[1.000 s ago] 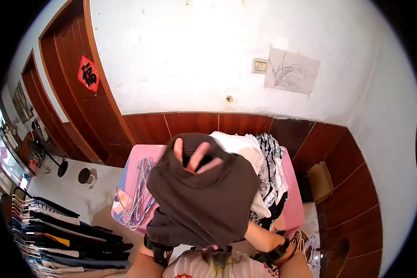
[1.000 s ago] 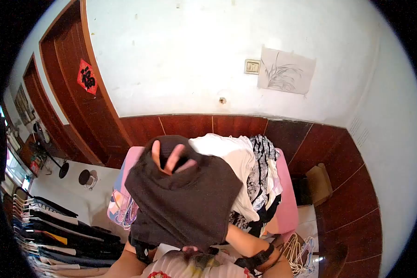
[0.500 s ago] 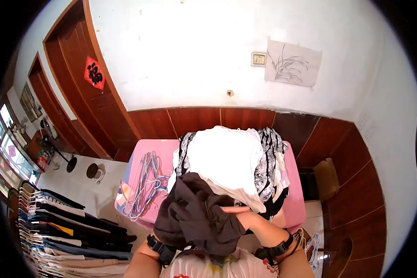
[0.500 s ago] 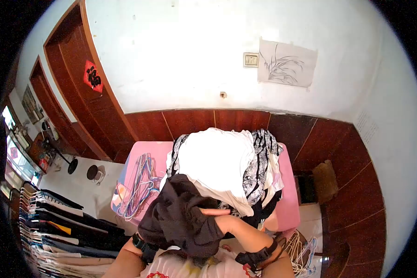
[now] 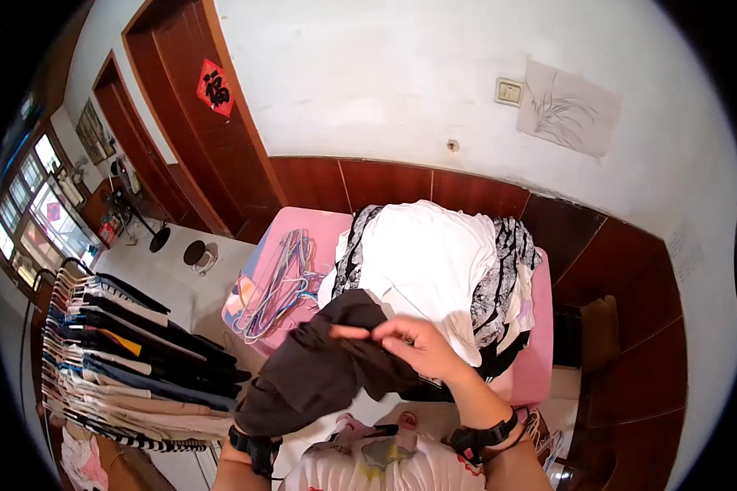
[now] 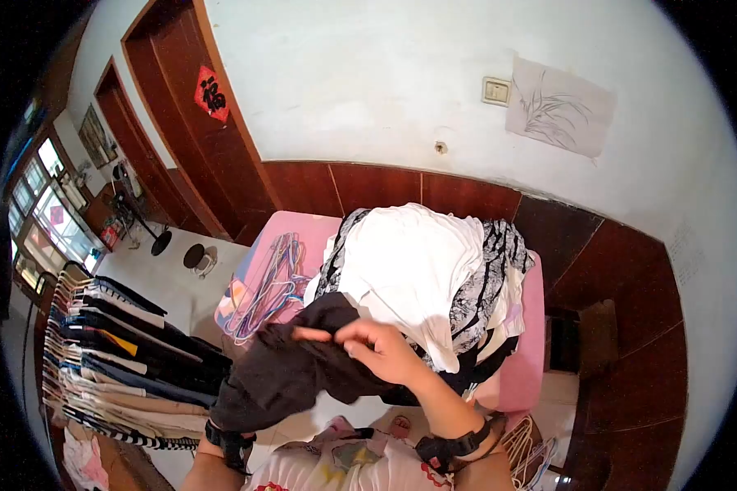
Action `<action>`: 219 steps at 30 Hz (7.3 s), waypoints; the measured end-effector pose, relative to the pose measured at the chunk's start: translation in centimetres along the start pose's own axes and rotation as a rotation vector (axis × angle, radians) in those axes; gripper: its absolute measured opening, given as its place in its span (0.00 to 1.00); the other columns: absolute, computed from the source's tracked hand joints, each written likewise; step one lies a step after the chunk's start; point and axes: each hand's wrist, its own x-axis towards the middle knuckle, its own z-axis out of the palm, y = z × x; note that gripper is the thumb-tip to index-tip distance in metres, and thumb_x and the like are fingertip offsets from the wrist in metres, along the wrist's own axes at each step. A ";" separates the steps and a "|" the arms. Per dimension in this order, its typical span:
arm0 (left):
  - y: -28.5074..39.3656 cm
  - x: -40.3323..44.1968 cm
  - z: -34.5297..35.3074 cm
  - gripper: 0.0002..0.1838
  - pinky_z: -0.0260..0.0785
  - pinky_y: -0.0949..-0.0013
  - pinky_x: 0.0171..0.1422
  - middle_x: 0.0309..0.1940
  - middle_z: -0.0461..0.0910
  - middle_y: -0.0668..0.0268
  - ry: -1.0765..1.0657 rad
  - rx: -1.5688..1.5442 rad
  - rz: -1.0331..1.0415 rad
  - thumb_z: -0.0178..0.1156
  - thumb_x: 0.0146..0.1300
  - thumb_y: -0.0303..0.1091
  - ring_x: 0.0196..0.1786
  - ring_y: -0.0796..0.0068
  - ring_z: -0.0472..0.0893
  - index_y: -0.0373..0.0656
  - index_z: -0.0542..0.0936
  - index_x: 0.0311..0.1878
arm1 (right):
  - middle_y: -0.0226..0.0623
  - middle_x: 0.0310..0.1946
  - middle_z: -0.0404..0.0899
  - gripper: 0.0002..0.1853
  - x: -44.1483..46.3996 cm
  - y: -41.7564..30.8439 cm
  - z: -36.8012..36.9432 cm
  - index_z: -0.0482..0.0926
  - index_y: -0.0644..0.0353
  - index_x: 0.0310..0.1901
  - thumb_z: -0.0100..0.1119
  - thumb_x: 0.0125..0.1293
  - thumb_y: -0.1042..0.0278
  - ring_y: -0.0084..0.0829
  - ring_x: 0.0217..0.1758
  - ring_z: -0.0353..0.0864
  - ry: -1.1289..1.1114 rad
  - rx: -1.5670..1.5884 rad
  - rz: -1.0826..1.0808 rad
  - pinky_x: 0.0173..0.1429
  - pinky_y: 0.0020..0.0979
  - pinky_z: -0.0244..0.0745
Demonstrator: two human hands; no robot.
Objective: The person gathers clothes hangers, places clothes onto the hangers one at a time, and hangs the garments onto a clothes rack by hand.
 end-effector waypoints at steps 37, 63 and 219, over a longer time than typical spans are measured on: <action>1.4 -26.6 -12.2 0.40 0.70 0.74 0.37 0.67 0.68 0.48 -0.051 -0.690 0.495 0.65 0.54 0.25 0.29 0.77 0.72 0.33 0.60 0.70 | 0.50 0.33 0.82 0.15 4.5 6.6 20.3 0.77 0.62 0.43 0.59 0.51 0.77 0.46 0.37 0.83 0.191 -0.576 0.282 0.45 0.39 0.76; 3.6 -36.7 -12.2 0.26 0.72 0.74 0.48 0.40 0.83 0.64 0.731 0.054 0.228 0.68 0.44 0.17 0.39 0.74 0.80 0.36 0.77 0.52 | 0.34 0.39 0.83 0.12 9.0 8.1 34.5 0.80 0.65 0.44 0.49 0.61 0.78 0.24 0.40 0.80 -0.128 0.593 0.520 0.45 0.27 0.73; -5.9 -28.8 -22.9 0.05 0.67 0.76 0.35 0.26 0.80 0.74 1.301 -0.063 -0.433 0.63 0.61 0.28 0.28 0.84 0.75 0.36 0.83 0.37 | 0.35 0.25 0.82 0.08 39.5 29.5 23.3 0.84 0.48 0.30 0.54 0.59 0.62 0.35 0.35 0.82 -0.482 -1.159 -0.298 0.51 0.46 0.71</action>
